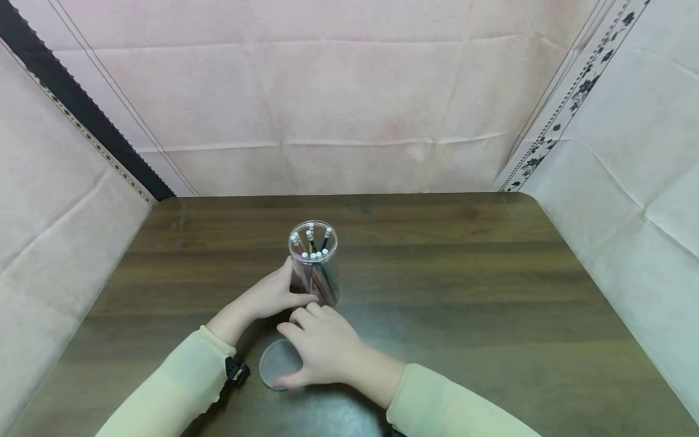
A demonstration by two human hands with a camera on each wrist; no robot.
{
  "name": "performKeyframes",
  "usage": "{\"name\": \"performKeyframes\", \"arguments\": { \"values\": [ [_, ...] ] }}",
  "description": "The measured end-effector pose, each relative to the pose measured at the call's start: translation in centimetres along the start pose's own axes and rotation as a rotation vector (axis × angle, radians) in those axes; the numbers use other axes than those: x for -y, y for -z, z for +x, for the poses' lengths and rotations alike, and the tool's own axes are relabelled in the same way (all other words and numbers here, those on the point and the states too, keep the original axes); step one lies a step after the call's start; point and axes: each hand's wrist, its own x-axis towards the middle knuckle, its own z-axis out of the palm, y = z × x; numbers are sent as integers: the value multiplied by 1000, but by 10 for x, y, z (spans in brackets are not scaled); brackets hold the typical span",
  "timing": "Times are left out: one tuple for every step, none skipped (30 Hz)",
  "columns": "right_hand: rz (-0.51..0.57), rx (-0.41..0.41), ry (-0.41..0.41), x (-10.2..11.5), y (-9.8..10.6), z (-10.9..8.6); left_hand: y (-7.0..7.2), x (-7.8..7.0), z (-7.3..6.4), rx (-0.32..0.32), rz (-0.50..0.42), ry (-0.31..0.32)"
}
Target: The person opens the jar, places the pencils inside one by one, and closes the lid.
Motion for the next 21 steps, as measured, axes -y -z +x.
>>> {"name": "performKeyframes", "arguments": {
  "values": [
    [-13, 23, 5, 1, -1, 1, 0, 0, 0, -1, 3, -2],
    [-22, 47, 10, 3, -2, 2, 0, 0, 0, 0, 3, -4],
    [-30, 74, 16, 4, -4, 3, 0, -1, 0, -1, 8, -6],
    [-37, 100, 24, 5, -5, 3, 0, -1, 1, -1, 11, -8],
    [-42, 124, 32, 6, -7, 4, 0, -1, 1, -1, 13, -8],
    [-50, 143, 42, 7, -8, 5, 0, -1, 1, -1, 14, -8],
    [-59, 159, 53, 9, -10, 6, 0, -1, 1, 0, 14, -7],
    [-66, 168, 63, 10, -11, 6, 0, -1, 0, 2, 12, -5],
    [-74, 175, 72, 11, -13, 7, 0, -1, 0, 4, 10, -4],
    [-83, 177, 81, 12, -15, 7, 0, -1, 0, 6, 5, -2],
    [-89, 178, 87, 13, -16, 8, 0, -1, 0, 7, 3, 0],
    [-94, 181, 90, 13, -17, 8, 0, -1, 0, 8, 1, -1],
    [-99, 186, 92, 14, -19, 9, 0, -1, 0, 8, 1, -3],
    [-101, 194, 92, 15, -20, 10, 0, 0, 0, 8, 3, -4],
    [-102, 209, 92, 15, -21, 10, 0, 0, 0, 7, 4, -6],
    [-100, 224, 90, 16, -21, 10, 0, 0, 0, 7, 5, -8],
    [-98, 241, 87, 16, -22, 11, 0, 0, 0, 6, 6, -9],
    [-94, 261, 84, 16, -22, 11, 0, 1, 0, 6, 7, -10],
    [-89, 277, 81, 16, -23, 11, 0, 1, 0, 7, 7, -9],
    [-80, 292, 78, 16, -23, 11, 0, 1, 0, 7, 7, -7],
    [-69, 305, 77, 16, -23, 11, 0, 0, -1, 8, 6, -4]
  ]
}}
